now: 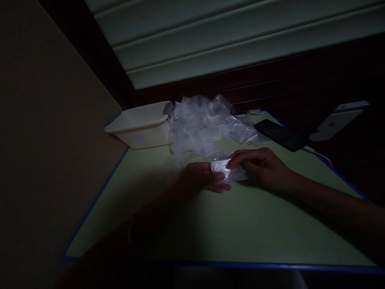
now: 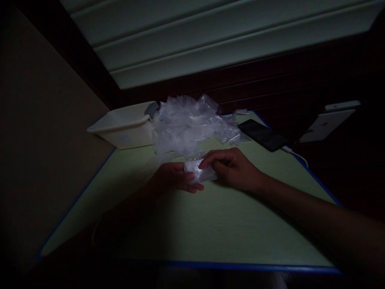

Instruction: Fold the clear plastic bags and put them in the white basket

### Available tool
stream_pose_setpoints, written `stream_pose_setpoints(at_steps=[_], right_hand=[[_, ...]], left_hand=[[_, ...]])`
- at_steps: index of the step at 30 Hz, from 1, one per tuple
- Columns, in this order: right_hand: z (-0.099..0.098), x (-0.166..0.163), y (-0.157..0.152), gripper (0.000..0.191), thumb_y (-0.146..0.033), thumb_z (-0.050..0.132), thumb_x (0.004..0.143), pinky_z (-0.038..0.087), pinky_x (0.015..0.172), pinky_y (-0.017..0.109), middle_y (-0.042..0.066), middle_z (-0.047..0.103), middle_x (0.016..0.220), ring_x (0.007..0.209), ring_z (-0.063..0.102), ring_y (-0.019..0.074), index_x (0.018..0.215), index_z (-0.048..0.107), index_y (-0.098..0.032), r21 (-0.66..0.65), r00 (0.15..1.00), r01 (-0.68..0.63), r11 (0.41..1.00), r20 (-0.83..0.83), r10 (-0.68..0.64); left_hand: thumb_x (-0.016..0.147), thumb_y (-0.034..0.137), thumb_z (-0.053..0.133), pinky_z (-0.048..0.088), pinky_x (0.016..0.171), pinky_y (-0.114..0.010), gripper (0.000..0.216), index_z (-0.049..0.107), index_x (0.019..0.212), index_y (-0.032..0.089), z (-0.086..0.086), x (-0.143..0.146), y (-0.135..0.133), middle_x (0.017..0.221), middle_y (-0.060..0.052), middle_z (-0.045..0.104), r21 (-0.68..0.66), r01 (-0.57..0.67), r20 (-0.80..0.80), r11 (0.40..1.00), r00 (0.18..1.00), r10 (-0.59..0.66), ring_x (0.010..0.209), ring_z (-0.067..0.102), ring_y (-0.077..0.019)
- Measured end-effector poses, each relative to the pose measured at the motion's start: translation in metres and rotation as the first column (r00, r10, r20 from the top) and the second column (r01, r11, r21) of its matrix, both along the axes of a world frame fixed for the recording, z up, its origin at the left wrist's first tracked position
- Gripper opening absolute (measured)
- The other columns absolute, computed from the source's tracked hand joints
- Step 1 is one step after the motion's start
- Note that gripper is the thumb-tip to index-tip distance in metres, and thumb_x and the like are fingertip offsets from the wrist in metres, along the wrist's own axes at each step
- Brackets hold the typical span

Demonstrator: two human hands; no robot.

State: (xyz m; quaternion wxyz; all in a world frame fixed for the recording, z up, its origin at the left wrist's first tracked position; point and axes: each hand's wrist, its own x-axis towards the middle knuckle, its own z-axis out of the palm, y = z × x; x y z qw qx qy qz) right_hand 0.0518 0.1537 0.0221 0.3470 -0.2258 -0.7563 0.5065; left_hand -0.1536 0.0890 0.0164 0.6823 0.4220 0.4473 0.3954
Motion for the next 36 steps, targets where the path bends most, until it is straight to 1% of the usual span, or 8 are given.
stream_pose_setpoints(at_steps=[4, 12, 15, 21, 23, 27, 33, 36], right_hand=[[-0.001, 0.0, 0.0, 0.029, -0.009, 0.049, 0.079, 0.048, 0.068, 0.027, 0.004, 0.072, 0.092, 0.078, 0.065, 0.0161, 0.083, 0.075, -0.02, 0.097, 1.0, -0.01, 0.995, -0.008, 0.011], [-0.004, 0.002, 0.002, 0.029, -0.006, 0.049, 0.078, 0.05, 0.067, 0.026, 0.004, 0.071, 0.094, 0.078, 0.065, 0.0148, 0.085, 0.074, -0.019, 0.178, 0.998, -0.064, 0.982, 0.001, 0.065], [-0.004, 0.002, 0.002, 0.026, -0.008, 0.051, 0.078, 0.049, 0.064, 0.026, 0.004, 0.071, 0.096, 0.076, 0.065, 0.015, 0.084, 0.074, -0.019, 0.109, 0.997, -0.071, 0.992, -0.002, 0.071], [-0.001, -0.003, -0.001, 0.027, -0.023, 0.06, 0.081, 0.05, 0.08, 0.034, 0.008, 0.072, 0.105, 0.095, 0.066, 0.0221, 0.107, 0.067, -0.021, -0.235, 0.993, 0.047, 0.971, -0.097, -0.072], [0.0, -0.006, -0.002, 0.031, -0.032, 0.066, 0.08, 0.05, 0.07, 0.031, 0.007, 0.072, 0.098, 0.084, 0.066, 0.0202, 0.108, 0.066, -0.019, -0.256, 0.997, 0.065, 0.964, -0.01, -0.07], [-0.002, -0.007, -0.004, 0.028, -0.041, 0.069, 0.077, 0.04, 0.051, 0.024, 0.002, 0.065, 0.068, 0.056, 0.054, 0.0115, 0.083, 0.072, -0.014, -0.219, 0.986, 0.041, 0.975, 0.167, -0.004], [0.0, -0.008, -0.002, 0.032, -0.045, 0.069, 0.076, 0.041, 0.053, 0.026, 0.003, 0.065, 0.068, 0.057, 0.053, 0.0119, 0.076, 0.073, -0.014, -0.298, 0.986, 0.163, 0.94, 0.089, -0.143], [0.001, -0.009, -0.002, 0.032, -0.045, 0.069, 0.077, 0.042, 0.056, 0.026, 0.004, 0.067, 0.073, 0.061, 0.055, 0.0126, 0.083, 0.073, -0.014, -0.3, 0.99, 0.126, 0.945, 0.099, -0.1]], left_hand=[[0.068, 0.033, 0.081, 0.059, 0.063, -0.027, 0.037, 0.071, 0.093, 0.008, -0.001, 0.001, -0.001, 0.085, -0.013, 0.075, -0.027, -0.018, -0.017, 0.999, 1.0, 0.017, 0.073, 0.073, -0.0217], [0.066, 0.033, 0.083, 0.06, 0.066, -0.027, 0.042, 0.07, 0.096, 0.005, 0.003, 0.001, -0.001, 0.088, -0.014, 0.075, -0.048, -0.034, -0.065, 0.998, 0.997, 0.031, 0.074, 0.074, -0.0209], [0.066, 0.032, 0.082, 0.06, 0.065, -0.027, 0.042, 0.07, 0.097, 0.006, 0.001, 0.0, -0.001, 0.087, -0.014, 0.075, -0.016, -0.048, -0.078, 0.999, 0.996, 0.047, 0.073, 0.074, -0.0212], [0.07, 0.032, 0.079, 0.061, 0.063, -0.027, 0.036, 0.071, 0.093, 0.005, -0.003, -0.001, -0.002, 0.076, -0.012, 0.075, 0.084, -0.056, -0.173, 0.995, 0.982, 0.07, 0.072, 0.074, -0.022], [0.071, 0.033, 0.079, 0.061, 0.063, -0.027, 0.035, 0.071, 0.093, 0.006, -0.004, 0.0, -0.002, 0.076, -0.012, 0.075, 0.098, -0.042, -0.177, 0.994, 0.982, 0.059, 0.072, 0.074, -0.022], [0.067, 0.032, 0.081, 0.06, 0.061, -0.027, 0.034, 0.072, 0.088, 0.007, -0.005, 0.002, -0.002, 0.075, -0.01, 0.075, 0.077, -0.047, -0.149, 0.996, 0.987, 0.058, 0.071, 0.074, -0.022], [0.066, 0.031, 0.082, 0.059, 0.06, -0.025, 0.032, 0.072, 0.084, 0.006, 0.0, 0.001, -0.001, 0.072, -0.011, 0.074, 0.007, -0.065, -0.139, 0.998, 0.988, 0.065, 0.068, 0.073, -0.0205], [0.067, 0.031, 0.081, 0.06, 0.061, -0.025, 0.031, 0.073, 0.084, 0.007, -0.002, 0.0, -0.001, 0.072, -0.01, 0.075, 0.035, -0.053, -0.136, 0.998, 0.989, 0.057, 0.068, 0.073, -0.0201]])
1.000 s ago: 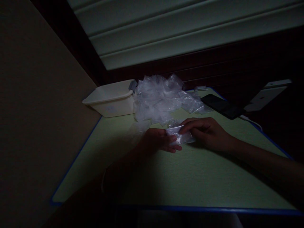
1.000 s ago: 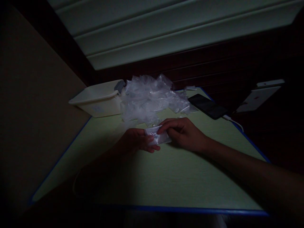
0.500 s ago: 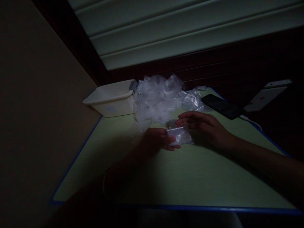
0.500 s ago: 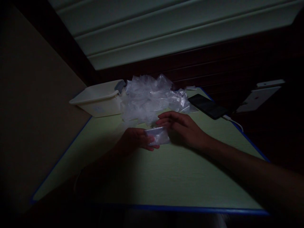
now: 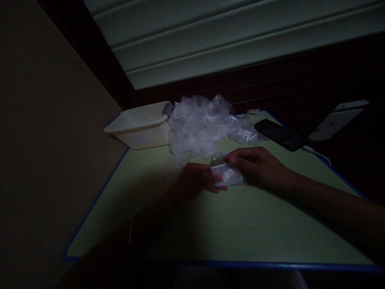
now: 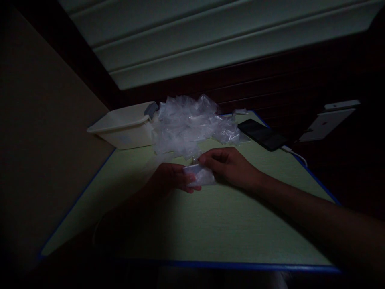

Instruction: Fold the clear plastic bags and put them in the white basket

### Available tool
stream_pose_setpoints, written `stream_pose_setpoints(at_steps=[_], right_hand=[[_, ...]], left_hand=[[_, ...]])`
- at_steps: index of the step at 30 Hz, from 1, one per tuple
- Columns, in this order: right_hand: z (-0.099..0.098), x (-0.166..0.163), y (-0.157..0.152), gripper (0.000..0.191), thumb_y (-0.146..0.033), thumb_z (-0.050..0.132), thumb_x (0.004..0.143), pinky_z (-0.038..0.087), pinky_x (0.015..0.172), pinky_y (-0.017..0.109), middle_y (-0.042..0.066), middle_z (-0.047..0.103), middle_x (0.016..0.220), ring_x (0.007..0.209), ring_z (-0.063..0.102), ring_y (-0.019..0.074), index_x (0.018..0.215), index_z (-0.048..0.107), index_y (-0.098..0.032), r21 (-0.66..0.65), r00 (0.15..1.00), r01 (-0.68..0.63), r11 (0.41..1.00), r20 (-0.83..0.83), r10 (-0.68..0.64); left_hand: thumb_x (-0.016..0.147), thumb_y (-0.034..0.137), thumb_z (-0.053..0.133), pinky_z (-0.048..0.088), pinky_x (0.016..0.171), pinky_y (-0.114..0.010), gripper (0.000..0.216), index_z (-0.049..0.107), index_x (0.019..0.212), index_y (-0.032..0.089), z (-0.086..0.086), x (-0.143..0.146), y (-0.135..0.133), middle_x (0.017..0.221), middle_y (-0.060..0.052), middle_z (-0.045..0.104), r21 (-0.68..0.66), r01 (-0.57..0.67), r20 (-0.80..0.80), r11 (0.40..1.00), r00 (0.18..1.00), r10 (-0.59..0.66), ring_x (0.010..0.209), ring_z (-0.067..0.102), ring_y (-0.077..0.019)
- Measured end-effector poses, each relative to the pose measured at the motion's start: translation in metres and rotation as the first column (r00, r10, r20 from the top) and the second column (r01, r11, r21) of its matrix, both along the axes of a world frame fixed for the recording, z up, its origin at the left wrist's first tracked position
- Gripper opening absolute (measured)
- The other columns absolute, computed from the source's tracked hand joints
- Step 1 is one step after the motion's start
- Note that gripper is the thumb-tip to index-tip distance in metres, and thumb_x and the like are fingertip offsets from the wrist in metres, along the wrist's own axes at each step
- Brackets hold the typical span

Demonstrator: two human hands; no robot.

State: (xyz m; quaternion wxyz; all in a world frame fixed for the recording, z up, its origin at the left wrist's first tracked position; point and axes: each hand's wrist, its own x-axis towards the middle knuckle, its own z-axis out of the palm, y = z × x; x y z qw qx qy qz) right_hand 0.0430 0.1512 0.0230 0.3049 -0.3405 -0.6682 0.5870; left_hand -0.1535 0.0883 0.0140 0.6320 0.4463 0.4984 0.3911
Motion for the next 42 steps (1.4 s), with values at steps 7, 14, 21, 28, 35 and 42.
stream_pose_setpoints(at_steps=[7, 14, 21, 28, 35, 42], right_hand=[[-0.006, 0.001, -0.002, 0.028, -0.041, 0.065, 0.08, 0.036, 0.049, 0.024, 0.001, 0.061, 0.063, 0.053, 0.048, 0.0096, 0.08, 0.074, -0.014, 0.068, 0.992, -0.102, 0.992, 0.078, 0.097], [-0.005, 0.002, -0.002, 0.032, -0.043, 0.064, 0.082, 0.032, 0.046, 0.023, 0.001, 0.062, 0.063, 0.051, 0.045, 0.0088, 0.085, 0.075, -0.013, 0.075, 0.983, -0.144, 0.987, 0.124, 0.134], [0.001, 0.003, -0.004, 0.032, -0.042, 0.066, 0.081, 0.033, 0.048, 0.023, 0.002, 0.062, 0.064, 0.053, 0.045, 0.0095, 0.087, 0.077, -0.013, 0.08, 0.984, -0.126, 0.989, 0.141, 0.114], [0.0, 0.003, -0.002, 0.03, -0.042, 0.068, 0.078, 0.034, 0.048, 0.024, 0.001, 0.06, 0.061, 0.052, 0.045, 0.0093, 0.08, 0.076, -0.014, 0.042, 0.992, -0.08, 0.996, 0.104, 0.075], [0.0, 0.002, -0.003, 0.029, -0.042, 0.067, 0.079, 0.035, 0.047, 0.023, 0.001, 0.062, 0.063, 0.053, 0.046, 0.0092, 0.079, 0.076, -0.015, 0.035, 0.993, -0.086, 0.996, 0.082, 0.083], [-0.001, 0.005, 0.004, 0.032, -0.047, 0.073, 0.074, 0.038, 0.05, 0.025, 0.001, 0.061, 0.062, 0.053, 0.049, 0.0103, 0.073, 0.071, -0.015, -0.09, 0.992, 0.105, 0.99, -0.057, -0.111]], left_hand=[[0.072, 0.03, 0.076, 0.06, 0.063, -0.025, 0.025, 0.073, 0.086, 0.01, -0.003, 0.001, -0.002, 0.076, -0.009, 0.075, 0.06, 0.043, -0.063, 0.997, 0.997, -0.039, 0.072, 0.074, -0.0193], [0.071, 0.036, 0.077, 0.06, 0.067, -0.026, 0.032, 0.072, 0.089, 0.01, 0.0, 0.003, -0.004, 0.081, -0.011, 0.076, 0.058, 0.08, -0.073, 0.995, 0.994, -0.076, 0.077, 0.073, -0.0208], [0.084, 0.049, 0.06, 0.055, 0.061, -0.023, 0.038, 0.073, 0.081, 0.014, 0.002, -0.003, -0.005, 0.067, -0.005, 0.071, 0.27, 0.044, -0.382, 0.962, 0.922, 0.065, 0.063, 0.068, -0.0148], [0.085, 0.05, 0.058, 0.054, 0.064, -0.025, 0.04, 0.07, 0.076, 0.013, 0.006, -0.004, -0.004, 0.07, -0.006, 0.071, 0.269, 0.007, -0.316, 0.963, 0.945, 0.081, 0.065, 0.068, -0.0158], [0.08, 0.047, 0.066, 0.054, 0.058, -0.023, 0.035, 0.071, 0.069, 0.014, 0.005, -0.005, -0.003, 0.06, -0.003, 0.067, 0.26, 0.026, -0.365, 0.965, 0.928, 0.073, 0.057, 0.065, -0.0131], [0.074, 0.044, 0.072, 0.056, 0.057, -0.023, 0.032, 0.071, 0.068, 0.013, 0.004, -0.008, 0.002, 0.06, -0.002, 0.067, 0.215, -0.121, -0.219, 0.969, 0.961, 0.168, 0.056, 0.064, -0.0122]])
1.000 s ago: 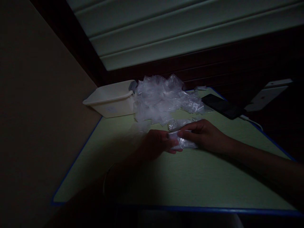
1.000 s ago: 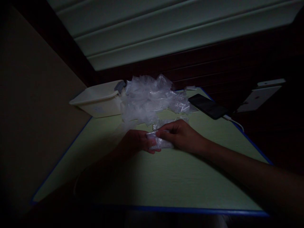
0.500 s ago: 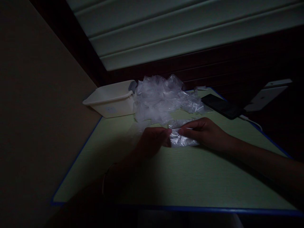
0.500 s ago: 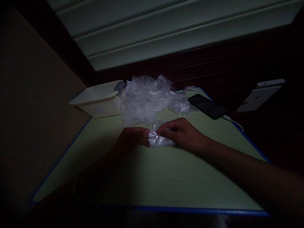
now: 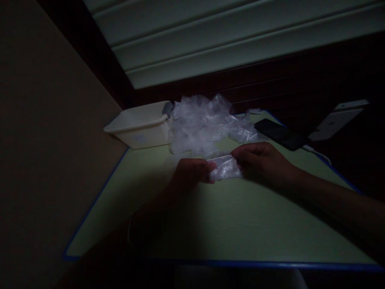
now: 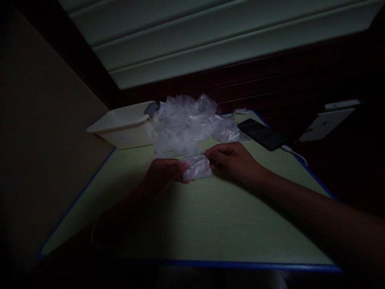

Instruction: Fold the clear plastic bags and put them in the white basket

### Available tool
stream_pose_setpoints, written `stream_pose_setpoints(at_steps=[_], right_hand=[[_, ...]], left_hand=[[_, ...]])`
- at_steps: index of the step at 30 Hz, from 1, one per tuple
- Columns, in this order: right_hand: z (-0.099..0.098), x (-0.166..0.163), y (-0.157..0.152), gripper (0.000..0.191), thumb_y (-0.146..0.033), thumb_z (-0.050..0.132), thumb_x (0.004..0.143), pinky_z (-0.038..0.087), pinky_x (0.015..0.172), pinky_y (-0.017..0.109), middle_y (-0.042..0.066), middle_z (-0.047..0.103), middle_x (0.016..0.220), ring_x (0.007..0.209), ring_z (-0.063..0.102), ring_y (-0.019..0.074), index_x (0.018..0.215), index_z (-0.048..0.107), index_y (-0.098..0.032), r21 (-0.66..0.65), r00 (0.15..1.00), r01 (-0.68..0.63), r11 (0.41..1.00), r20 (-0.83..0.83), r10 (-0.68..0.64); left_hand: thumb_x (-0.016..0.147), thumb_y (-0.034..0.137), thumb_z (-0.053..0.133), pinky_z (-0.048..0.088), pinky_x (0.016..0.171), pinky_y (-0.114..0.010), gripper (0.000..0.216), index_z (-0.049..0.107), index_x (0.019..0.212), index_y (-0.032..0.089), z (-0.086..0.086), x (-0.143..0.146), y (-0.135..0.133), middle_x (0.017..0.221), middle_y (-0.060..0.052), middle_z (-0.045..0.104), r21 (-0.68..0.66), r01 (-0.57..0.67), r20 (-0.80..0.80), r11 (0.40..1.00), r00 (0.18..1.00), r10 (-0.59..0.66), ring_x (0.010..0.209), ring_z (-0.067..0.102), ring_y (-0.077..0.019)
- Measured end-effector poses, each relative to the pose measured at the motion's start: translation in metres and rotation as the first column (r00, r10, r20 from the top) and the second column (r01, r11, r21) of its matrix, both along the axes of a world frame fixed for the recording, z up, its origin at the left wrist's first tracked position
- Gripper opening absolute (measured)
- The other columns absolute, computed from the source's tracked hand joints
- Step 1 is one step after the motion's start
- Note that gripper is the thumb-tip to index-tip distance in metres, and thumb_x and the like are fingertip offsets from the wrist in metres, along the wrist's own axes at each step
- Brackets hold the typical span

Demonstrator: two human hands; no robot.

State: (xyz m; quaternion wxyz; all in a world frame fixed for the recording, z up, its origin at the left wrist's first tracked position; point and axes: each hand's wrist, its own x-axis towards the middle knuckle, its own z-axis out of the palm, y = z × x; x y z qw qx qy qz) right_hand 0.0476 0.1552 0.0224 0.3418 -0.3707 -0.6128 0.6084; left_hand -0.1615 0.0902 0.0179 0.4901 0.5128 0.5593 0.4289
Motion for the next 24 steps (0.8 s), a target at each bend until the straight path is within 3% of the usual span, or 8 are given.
stream_pose_setpoints(at_steps=[3, 8, 12, 18, 24], right_hand=[[-0.001, 0.0, -0.001, 0.032, -0.048, 0.069, 0.078, 0.035, 0.048, 0.023, 0.0, 0.061, 0.063, 0.052, 0.048, 0.0088, 0.079, 0.07, -0.016, -0.04, 0.995, -0.102, 0.994, 0.011, 0.103], [0.004, -0.001, -0.003, 0.031, -0.042, 0.07, 0.079, 0.032, 0.045, 0.022, 0.002, 0.063, 0.059, 0.049, 0.048, 0.0073, 0.07, 0.07, -0.012, -0.043, 0.942, -0.302, 0.952, 0.143, 0.305], [0.007, 0.001, 0.0, 0.031, -0.042, 0.07, 0.078, 0.038, 0.047, 0.022, 0.004, 0.067, 0.064, 0.052, 0.054, 0.0091, 0.073, 0.07, -0.012, -0.066, 0.947, -0.294, 0.953, 0.114, 0.3], [0.005, 0.003, 0.002, 0.033, -0.045, 0.07, 0.079, 0.042, 0.053, 0.022, 0.005, 0.068, 0.073, 0.058, 0.056, 0.0096, 0.087, 0.07, -0.013, -0.124, 0.988, -0.156, 0.98, -0.04, 0.152], [0.006, 0.0, -0.001, 0.032, -0.043, 0.072, 0.078, 0.044, 0.054, 0.022, 0.006, 0.071, 0.072, 0.059, 0.06, 0.0106, 0.081, 0.072, -0.011, -0.062, 0.929, -0.359, 0.931, 0.071, 0.363]], left_hand=[[0.073, 0.043, 0.073, 0.057, 0.056, -0.022, 0.031, 0.071, 0.066, 0.013, 0.001, 0.001, 0.001, 0.059, -0.002, 0.067, 0.015, -0.019, 0.016, 1.0, 1.0, 0.019, 0.055, 0.064, -0.0112], [0.072, 0.043, 0.074, 0.057, 0.057, -0.021, 0.031, 0.071, 0.067, 0.013, 0.006, 0.0, 0.002, 0.063, -0.002, 0.069, 0.024, -0.063, 0.047, 0.998, 0.997, 0.062, 0.055, 0.064, -0.0099], [0.071, 0.043, 0.075, 0.058, 0.06, -0.023, 0.032, 0.071, 0.07, 0.011, 0.011, -0.003, 0.003, 0.064, -0.003, 0.071, 0.029, -0.122, 0.069, 0.992, 0.99, 0.119, 0.056, 0.066, -0.0115], [0.074, 0.039, 0.073, 0.057, 0.059, -0.022, 0.028, 0.071, 0.069, 0.012, 0.012, -0.001, 0.002, 0.063, -0.004, 0.071, 0.018, -0.113, 0.054, 0.993, 0.992, 0.112, 0.056, 0.066, -0.0116], [0.07, 0.044, 0.075, 0.056, 0.056, -0.022, 0.032, 0.072, 0.068, 0.012, 0.006, 0.003, 0.001, 0.063, -0.003, 0.07, 0.01, -0.054, 0.064, 0.998, 0.997, 0.054, 0.054, 0.064, -0.011]])
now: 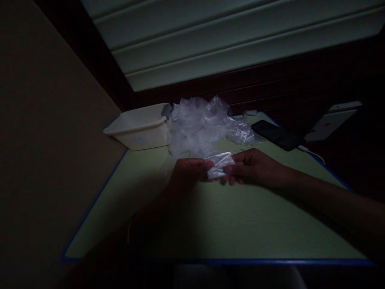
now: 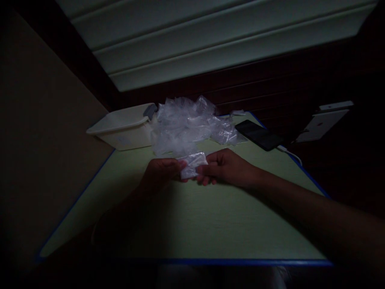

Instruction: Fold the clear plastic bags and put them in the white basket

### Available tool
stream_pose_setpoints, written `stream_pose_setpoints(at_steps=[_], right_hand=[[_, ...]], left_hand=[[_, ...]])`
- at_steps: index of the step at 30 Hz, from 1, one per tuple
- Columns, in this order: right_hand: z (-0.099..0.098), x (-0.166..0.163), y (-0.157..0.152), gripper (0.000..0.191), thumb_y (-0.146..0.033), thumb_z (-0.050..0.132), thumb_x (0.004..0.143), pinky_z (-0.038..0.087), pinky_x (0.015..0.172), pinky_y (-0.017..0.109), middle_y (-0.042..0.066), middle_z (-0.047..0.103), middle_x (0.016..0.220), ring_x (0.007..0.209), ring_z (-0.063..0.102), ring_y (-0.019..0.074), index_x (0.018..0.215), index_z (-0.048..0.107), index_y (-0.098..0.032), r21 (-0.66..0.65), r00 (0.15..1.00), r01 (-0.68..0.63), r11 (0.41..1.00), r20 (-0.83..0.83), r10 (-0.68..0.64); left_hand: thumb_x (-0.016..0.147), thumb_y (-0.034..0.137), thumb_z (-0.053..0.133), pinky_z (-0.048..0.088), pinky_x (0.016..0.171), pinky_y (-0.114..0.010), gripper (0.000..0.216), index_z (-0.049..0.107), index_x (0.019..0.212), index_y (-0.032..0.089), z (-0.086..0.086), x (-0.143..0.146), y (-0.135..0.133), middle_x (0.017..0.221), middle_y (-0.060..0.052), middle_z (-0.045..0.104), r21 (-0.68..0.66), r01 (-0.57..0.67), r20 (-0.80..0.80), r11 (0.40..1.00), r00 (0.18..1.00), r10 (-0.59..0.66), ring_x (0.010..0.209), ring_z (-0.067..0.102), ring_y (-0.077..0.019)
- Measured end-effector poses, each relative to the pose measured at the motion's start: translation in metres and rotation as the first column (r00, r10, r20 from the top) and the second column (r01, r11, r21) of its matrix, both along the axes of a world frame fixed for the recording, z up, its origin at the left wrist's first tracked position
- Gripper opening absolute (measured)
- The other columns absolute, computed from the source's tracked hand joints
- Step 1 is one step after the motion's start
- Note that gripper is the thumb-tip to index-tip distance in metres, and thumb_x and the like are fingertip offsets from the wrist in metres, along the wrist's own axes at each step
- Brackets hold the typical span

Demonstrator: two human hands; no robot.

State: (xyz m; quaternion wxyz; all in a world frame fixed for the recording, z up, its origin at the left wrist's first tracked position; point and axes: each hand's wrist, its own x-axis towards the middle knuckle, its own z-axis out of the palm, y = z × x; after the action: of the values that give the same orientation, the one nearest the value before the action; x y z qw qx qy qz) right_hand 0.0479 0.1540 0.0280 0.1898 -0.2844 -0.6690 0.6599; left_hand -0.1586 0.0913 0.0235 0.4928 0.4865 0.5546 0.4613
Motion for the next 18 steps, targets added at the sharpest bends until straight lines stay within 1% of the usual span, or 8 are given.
stream_pose_setpoints(at_steps=[2, 5, 7, 9, 12, 15, 18], right_hand=[[-0.0006, 0.0012, 0.0011, 0.032, -0.043, 0.071, 0.079, 0.044, 0.052, 0.022, 0.008, 0.072, 0.072, 0.058, 0.061, 0.0108, 0.08, 0.073, -0.011, -0.002, 0.998, -0.052, 0.999, 0.027, 0.052], [-0.0017, 0.005, 0.0053, 0.032, -0.043, 0.07, 0.08, 0.046, 0.053, 0.023, 0.009, 0.074, 0.075, 0.059, 0.063, 0.0115, 0.08, 0.073, -0.011, -0.024, 0.998, -0.063, 0.998, 0.022, 0.063], [-0.0018, 0.0072, 0.0081, 0.031, -0.042, 0.069, 0.081, 0.046, 0.054, 0.023, 0.009, 0.073, 0.075, 0.06, 0.062, 0.0117, 0.081, 0.073, -0.011, -0.043, 1.0, -0.007, 0.999, 0.006, 0.008], [-0.0014, 0.008, 0.0093, 0.031, -0.042, 0.067, 0.083, 0.045, 0.057, 0.023, 0.007, 0.072, 0.074, 0.061, 0.06, 0.011, 0.083, 0.072, -0.012, -0.053, 0.996, 0.079, 0.995, -0.043, -0.081], [-0.0008, 0.0065, 0.0075, 0.029, -0.042, 0.069, 0.082, 0.044, 0.06, 0.024, 0.004, 0.069, 0.076, 0.063, 0.058, 0.0108, 0.089, 0.072, -0.014, -0.045, 0.982, 0.153, 0.987, -0.107, -0.157], [-0.0013, 0.0036, 0.0034, 0.033, -0.042, 0.071, 0.079, 0.042, 0.06, 0.025, 0.004, 0.069, 0.081, 0.065, 0.058, 0.0124, 0.096, 0.071, -0.014, -0.015, 0.988, 0.135, 0.991, -0.071, -0.136], [-0.0037, 0.0018, 0.0012, 0.033, -0.042, 0.07, 0.079, 0.039, 0.057, 0.025, 0.003, 0.067, 0.074, 0.061, 0.055, 0.0114, 0.093, 0.071, -0.012, 0.005, 0.995, 0.1, 0.995, -0.018, -0.1]], left_hand=[[0.071, 0.043, 0.074, 0.056, 0.057, -0.022, 0.031, 0.072, 0.067, 0.013, -0.0008, -0.0009, 0.0001, 0.062, -0.002, 0.069, 0.015, -0.003, -0.006, 1.0, 1.0, 0.003, 0.054, 0.063, -0.0103], [0.072, 0.041, 0.073, 0.057, 0.059, -0.023, 0.029, 0.071, 0.067, 0.013, -0.0008, -0.0029, 0.001, 0.064, -0.003, 0.07, 0.034, -0.02, 0.003, 0.999, 1.0, 0.02, 0.056, 0.064, -0.0108], [0.072, 0.042, 0.074, 0.057, 0.061, -0.024, 0.03, 0.072, 0.069, 0.012, -0.0008, -0.0038, 0.0017, 0.066, -0.004, 0.071, 0.039, -0.032, 0.018, 0.999, 0.999, 0.032, 0.057, 0.065, -0.0118], [0.072, 0.043, 0.073, 0.057, 0.06, -0.025, 0.03, 0.072, 0.069, 0.013, -0.0014, -0.004, 0.0017, 0.064, -0.003, 0.07, 0.033, -0.03, 0.01, 0.999, 1.0, 0.029, 0.056, 0.065, -0.0119], [0.075, 0.044, 0.071, 0.053, 0.057, -0.021, 0.032, 0.071, 0.067, 0.014, -0.0033, -0.0036, 0.0004, 0.06, -0.002, 0.069, 0.025, 0.027, -0.076, 0.999, 0.997, -0.025, 0.054, 0.063, -0.0103], [0.078, 0.044, 0.068, 0.049, 0.053, -0.018, 0.033, 0.071, 0.067, 0.014, -0.0057, -0.0023, -0.0017, 0.058, -0.001, 0.068, 0.034, 0.096, -0.161, 0.995, 0.983, -0.09, 0.052, 0.061, -0.0091], [0.078, 0.043, 0.069, 0.048, 0.052, -0.017, 0.031, 0.072, 0.068, 0.014, -0.0065, -0.0008, -0.0035, 0.058, -0.001, 0.067, 0.035, 0.118, -0.177, 0.992, 0.978, -0.11, 0.052, 0.061, -0.0094]])
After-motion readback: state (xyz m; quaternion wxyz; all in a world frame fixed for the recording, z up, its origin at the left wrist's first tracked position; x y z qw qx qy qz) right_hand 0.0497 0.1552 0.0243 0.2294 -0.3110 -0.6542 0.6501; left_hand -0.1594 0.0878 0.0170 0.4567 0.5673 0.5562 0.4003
